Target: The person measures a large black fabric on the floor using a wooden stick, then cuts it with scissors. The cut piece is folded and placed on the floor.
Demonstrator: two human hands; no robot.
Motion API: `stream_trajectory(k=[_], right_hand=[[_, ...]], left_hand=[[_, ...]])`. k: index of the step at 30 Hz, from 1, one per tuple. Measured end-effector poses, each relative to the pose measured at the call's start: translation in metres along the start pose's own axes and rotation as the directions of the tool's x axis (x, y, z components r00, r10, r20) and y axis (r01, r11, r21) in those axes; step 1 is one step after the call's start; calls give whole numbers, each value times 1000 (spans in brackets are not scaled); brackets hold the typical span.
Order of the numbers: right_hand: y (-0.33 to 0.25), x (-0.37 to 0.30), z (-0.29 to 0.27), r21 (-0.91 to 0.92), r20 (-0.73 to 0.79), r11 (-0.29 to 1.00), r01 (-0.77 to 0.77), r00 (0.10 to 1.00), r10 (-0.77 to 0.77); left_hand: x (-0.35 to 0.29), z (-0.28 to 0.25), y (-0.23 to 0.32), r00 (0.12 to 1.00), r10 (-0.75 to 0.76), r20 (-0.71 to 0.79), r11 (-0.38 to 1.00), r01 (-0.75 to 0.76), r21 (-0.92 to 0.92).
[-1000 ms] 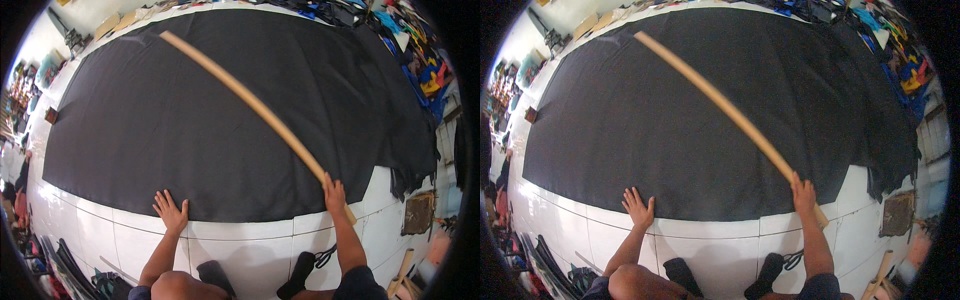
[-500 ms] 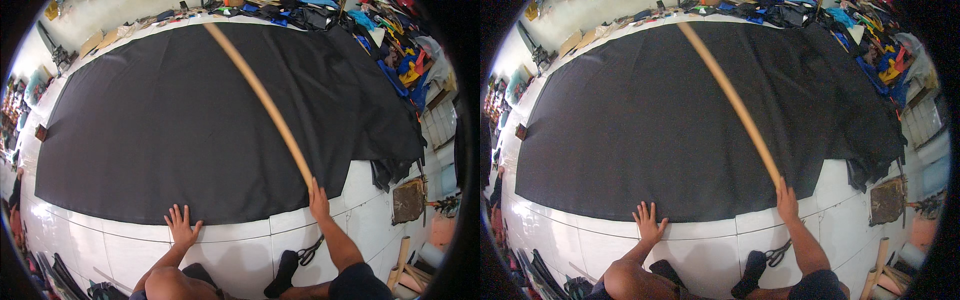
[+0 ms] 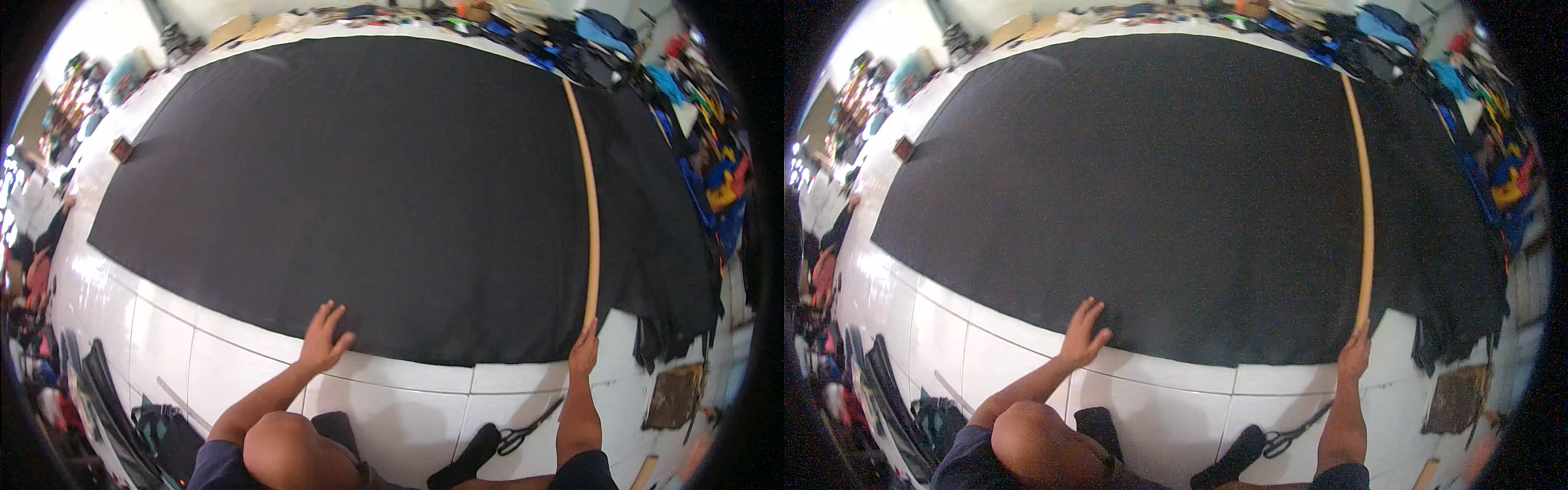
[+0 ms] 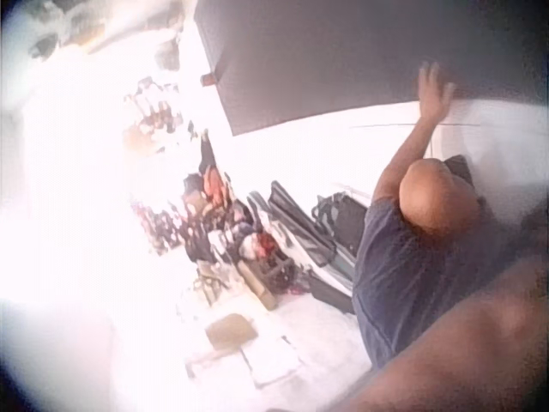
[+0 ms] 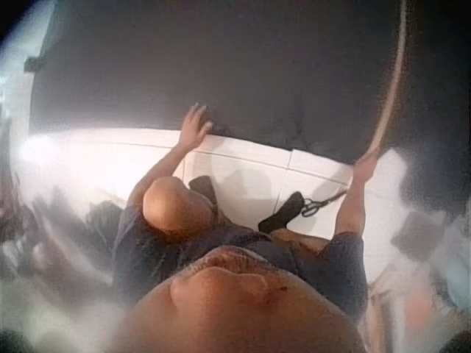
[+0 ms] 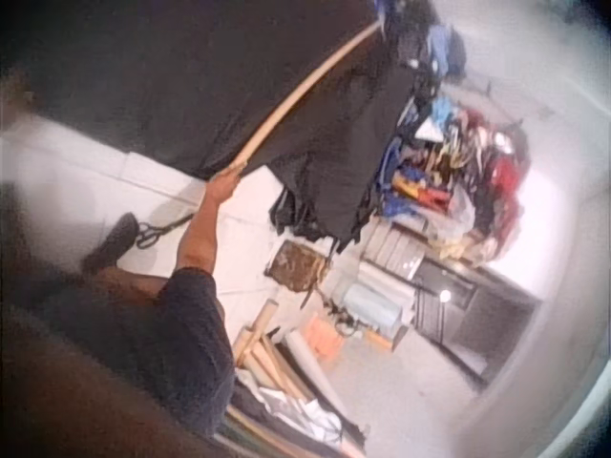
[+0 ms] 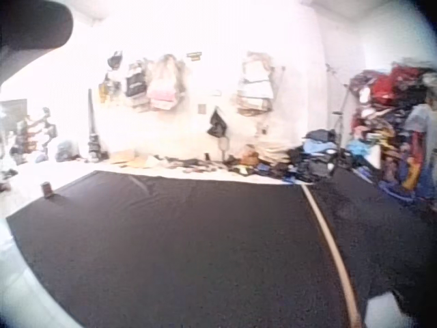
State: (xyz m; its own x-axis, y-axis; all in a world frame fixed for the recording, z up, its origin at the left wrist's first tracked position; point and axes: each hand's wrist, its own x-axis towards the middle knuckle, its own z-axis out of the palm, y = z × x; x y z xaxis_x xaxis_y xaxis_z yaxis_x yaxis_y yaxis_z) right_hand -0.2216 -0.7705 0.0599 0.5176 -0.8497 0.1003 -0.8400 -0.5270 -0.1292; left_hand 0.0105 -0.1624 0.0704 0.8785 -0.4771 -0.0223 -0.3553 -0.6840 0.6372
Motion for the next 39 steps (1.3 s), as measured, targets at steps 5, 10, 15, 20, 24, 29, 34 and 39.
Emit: stream_trajectory(k=[5, 10, 15, 20, 24, 29, 34, 39], right_hand=[[-125, -9, -9, 114, -6, 946, 303, 953, -304], [-268, -19, 6, 193, 113, 815, 547, 812, -572], [-393, -19, 37, 162, 158, 591, 791, 570, -806], [-451, 63, 80, 22, 211, 520, 854, 504, -837], [-515, 185, 95, -68, 174, 608, 791, 609, -774], [-685, 296, 93, -28, 1, 614, 788, 615, -789], [-755, 246, 108, 69, -25, 487, 871, 489, -872], [-800, 139, 125, 351, 23, 242, 904, 250, -968]], left_hand=[[55, -67, -78, 939, -177, -296, 925, 261, 276], [162, -84, -127, 887, -318, -335, 863, 417, 285], [266, -56, -130, 851, -377, -366, 800, 498, 334], [288, -40, -125, 821, -394, -414, 770, 541, 338], [291, -47, -124, 823, -361, -439, 781, 524, 339], [303, -55, -117, 827, -381, -414, 803, 518, 295], [299, -65, -116, 816, -481, -322, 775, 567, 280], [306, -63, -124, 809, -523, -269, 755, 586, 294]])
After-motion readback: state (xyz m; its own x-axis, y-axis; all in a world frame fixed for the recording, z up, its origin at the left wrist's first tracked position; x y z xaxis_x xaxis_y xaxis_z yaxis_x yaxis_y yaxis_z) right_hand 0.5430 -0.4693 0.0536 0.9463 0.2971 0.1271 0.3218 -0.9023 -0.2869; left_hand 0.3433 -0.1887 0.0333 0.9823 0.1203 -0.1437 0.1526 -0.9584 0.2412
